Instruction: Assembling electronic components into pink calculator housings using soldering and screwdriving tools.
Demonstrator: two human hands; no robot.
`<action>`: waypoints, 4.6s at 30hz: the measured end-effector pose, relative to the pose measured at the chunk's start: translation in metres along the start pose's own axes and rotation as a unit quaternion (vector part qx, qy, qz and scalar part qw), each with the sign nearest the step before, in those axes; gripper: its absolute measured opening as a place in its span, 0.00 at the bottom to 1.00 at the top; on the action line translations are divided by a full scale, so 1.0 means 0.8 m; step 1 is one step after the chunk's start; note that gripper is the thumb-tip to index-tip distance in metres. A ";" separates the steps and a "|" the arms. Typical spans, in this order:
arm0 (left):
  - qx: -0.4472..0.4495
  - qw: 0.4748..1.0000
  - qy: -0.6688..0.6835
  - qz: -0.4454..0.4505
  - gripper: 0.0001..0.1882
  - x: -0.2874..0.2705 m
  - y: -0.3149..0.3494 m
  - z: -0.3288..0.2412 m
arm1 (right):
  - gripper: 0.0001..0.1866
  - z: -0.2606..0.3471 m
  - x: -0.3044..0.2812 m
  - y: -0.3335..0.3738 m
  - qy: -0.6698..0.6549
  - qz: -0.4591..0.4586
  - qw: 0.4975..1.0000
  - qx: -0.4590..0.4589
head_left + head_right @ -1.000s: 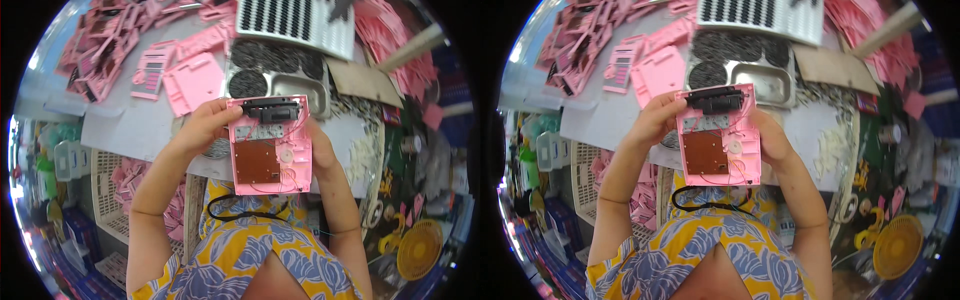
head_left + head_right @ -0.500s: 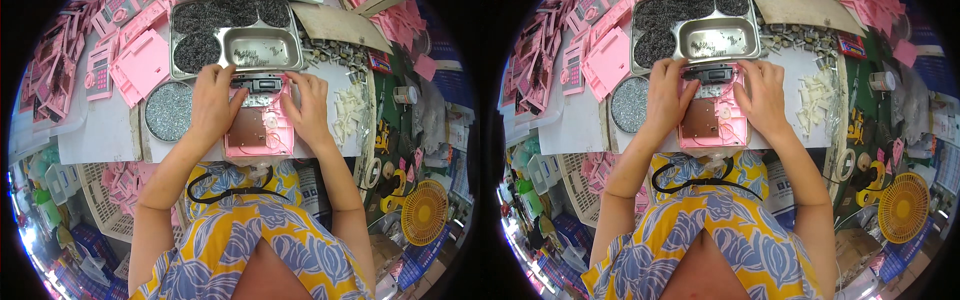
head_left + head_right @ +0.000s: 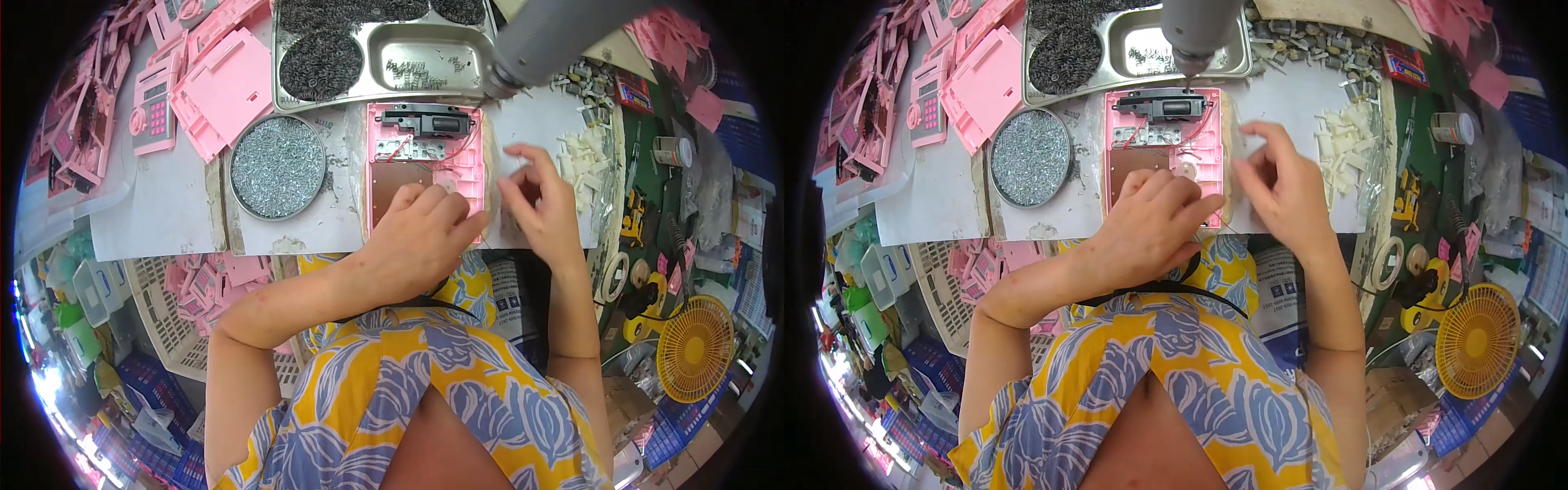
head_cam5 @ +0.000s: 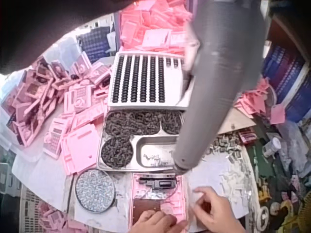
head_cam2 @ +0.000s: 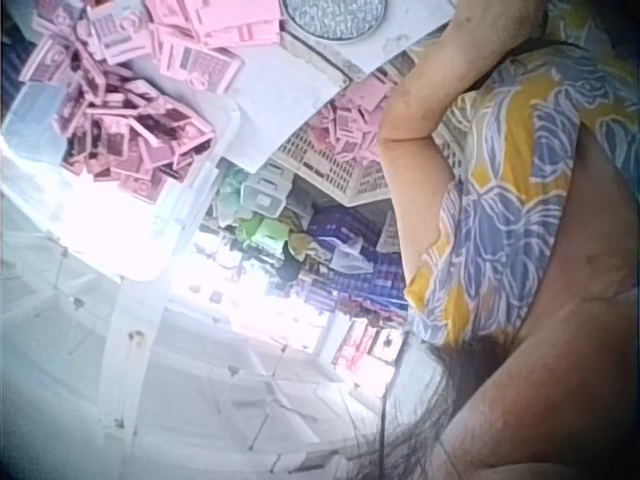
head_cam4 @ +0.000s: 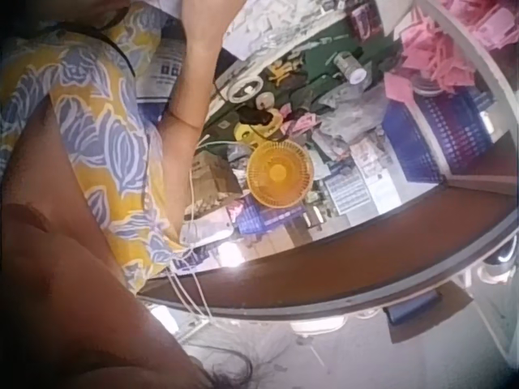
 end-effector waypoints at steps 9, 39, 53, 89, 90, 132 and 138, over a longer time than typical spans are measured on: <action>0.002 0.999 -0.035 -0.036 0.09 -0.017 -0.017 0.036 | 0.42 -0.006 0.021 0.067 -0.081 0.116 0.970 0.197; 0.144 0.980 0.015 -0.134 0.14 0.006 0.057 0.007 | 0.21 0.011 0.050 0.054 0.143 0.129 0.947 -0.255; -0.142 0.983 -0.002 -0.120 0.10 -0.005 0.128 0.042 | 0.14 0.049 0.124 0.060 0.228 0.050 0.937 -0.259; 0.005 0.991 0.131 -0.025 0.10 -0.036 0.086 0.089 | 0.11 0.071 -0.099 -0.552 0.452 -0.338 0.731 -0.384; 0.003 0.991 0.133 -0.025 0.10 -0.035 0.086 0.089 | 0.10 0.070 -0.101 -0.552 0.464 -0.330 0.721 -0.396; -0.047 0.989 0.140 -0.026 0.12 -0.027 0.095 0.084 | 0.16 0.033 0.038 0.038 0.105 -0.105 0.973 -0.177; -0.038 0.986 0.155 -0.038 0.13 -0.027 0.093 0.084 | 0.11 0.030 0.063 0.045 0.089 0.010 0.993 -0.078</action>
Point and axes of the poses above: each hand's wrist, its own y-axis away from the middle knuckle, its own x-axis out of the palm, z = x × y, the point moved 1 cm from there along -y, towards the middle knuckle, and after that the axes turned 10 degrees about -y, right-handed, at the moved point
